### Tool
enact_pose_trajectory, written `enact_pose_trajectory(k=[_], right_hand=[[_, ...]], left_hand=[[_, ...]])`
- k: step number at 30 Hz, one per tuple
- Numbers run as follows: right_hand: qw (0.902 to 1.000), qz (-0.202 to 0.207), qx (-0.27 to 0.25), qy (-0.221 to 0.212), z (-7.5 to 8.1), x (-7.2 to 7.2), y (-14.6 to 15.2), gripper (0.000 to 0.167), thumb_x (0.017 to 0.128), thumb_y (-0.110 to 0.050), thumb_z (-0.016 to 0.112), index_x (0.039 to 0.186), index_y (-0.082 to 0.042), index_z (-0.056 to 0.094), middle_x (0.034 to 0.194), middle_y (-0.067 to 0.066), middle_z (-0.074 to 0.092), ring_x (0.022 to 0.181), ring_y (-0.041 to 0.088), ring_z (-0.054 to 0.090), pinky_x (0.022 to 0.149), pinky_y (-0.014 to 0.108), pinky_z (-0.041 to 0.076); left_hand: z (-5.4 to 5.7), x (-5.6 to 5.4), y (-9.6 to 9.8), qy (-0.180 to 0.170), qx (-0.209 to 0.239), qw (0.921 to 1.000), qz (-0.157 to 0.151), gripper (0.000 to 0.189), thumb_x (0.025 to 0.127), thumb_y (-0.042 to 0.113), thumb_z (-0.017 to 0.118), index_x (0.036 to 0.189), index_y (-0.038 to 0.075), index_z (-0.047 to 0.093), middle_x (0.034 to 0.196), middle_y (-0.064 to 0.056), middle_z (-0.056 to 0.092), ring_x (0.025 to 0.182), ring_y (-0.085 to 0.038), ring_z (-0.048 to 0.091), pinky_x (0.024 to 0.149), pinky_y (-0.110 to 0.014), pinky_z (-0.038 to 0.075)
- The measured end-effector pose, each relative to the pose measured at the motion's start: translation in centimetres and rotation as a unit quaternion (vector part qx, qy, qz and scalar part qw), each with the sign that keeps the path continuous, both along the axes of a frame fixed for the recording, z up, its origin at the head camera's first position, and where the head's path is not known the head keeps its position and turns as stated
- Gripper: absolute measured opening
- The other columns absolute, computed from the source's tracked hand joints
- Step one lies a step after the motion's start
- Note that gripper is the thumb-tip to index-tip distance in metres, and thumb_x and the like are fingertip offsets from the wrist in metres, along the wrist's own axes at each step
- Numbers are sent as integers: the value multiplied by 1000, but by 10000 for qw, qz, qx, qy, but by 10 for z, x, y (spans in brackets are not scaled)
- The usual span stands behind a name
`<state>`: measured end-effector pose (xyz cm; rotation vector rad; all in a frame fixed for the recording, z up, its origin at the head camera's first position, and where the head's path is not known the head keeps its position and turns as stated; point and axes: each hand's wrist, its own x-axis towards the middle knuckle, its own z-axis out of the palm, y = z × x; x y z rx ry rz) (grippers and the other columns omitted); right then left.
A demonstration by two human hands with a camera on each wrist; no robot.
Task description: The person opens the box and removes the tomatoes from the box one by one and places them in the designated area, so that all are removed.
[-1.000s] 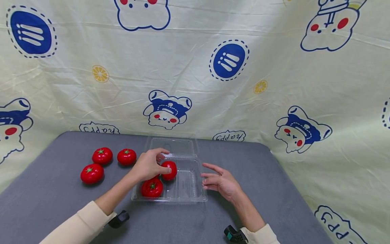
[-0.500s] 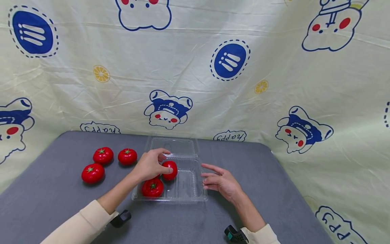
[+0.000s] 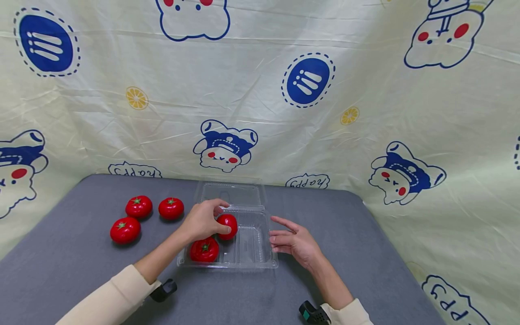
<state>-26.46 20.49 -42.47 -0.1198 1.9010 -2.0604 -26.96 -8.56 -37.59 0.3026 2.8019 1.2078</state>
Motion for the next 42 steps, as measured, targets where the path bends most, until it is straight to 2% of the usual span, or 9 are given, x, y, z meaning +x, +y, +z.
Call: enact_pose_trajectory(k=[5, 16, 21, 26, 33, 42], right_hand=[[9999, 51, 88, -8, 1, 1, 1, 74, 88, 5, 71, 154, -5, 41, 122, 23, 67, 82, 14, 72, 75, 32, 62], [9993, 249, 291, 23, 3, 1, 3, 78, 87, 5, 72, 156, -6, 37, 137, 32, 58, 92, 16, 73, 80, 34, 62], [9993, 243, 268, -36, 3, 0, 2, 79, 86, 6, 72, 156, -7, 38, 145, 34, 50, 94, 16, 73, 80, 33, 62], [9994, 254, 218, -75, 2, 0, 2, 79, 86, 7, 71, 156, -8, 38, 148, 33, 47, 94, 16, 73, 80, 33, 62], [9995, 209, 211, -77, 1, 0, 2, 79, 85, 7, 72, 156, -7, 38, 147, 32, 49, 93, 17, 73, 79, 33, 62], [9996, 154, 218, -62, 1, 0, 2, 78, 85, 7, 72, 155, -7, 40, 146, 31, 50, 92, 17, 73, 79, 33, 62]], left_hand=[[-4, -1, 3, -17, -268, 9996, -29, 66, 75, 15, 89, 135, 11, 62, 130, -15, 66, 118, -33, 58, 81, -44, 61], [-12, -2, 7, 308, -757, 9965, -146, 61, 72, 16, 91, 127, 8, 65, 118, -12, 69, 104, -29, 62, 78, -46, 61], [-18, -2, 13, 469, -1075, 9930, -139, 63, 69, 21, 93, 125, 9, 66, 115, -11, 69, 105, -30, 62, 79, -47, 61], [-20, -1, 15, 616, -1196, 9908, -155, 66, 68, 24, 94, 126, 8, 66, 116, -12, 70, 106, -32, 61, 79, -50, 60], [-22, 0, 18, 747, -1375, 9873, -256, 72, 68, 28, 94, 129, 6, 64, 117, -13, 70, 109, -32, 59, 99, -56, 47], [-25, 0, 20, 802, -1397, 9867, -233, 70, 68, 29, 94, 128, 6, 65, 116, -12, 71, 109, -31, 58, 99, -56, 45]])
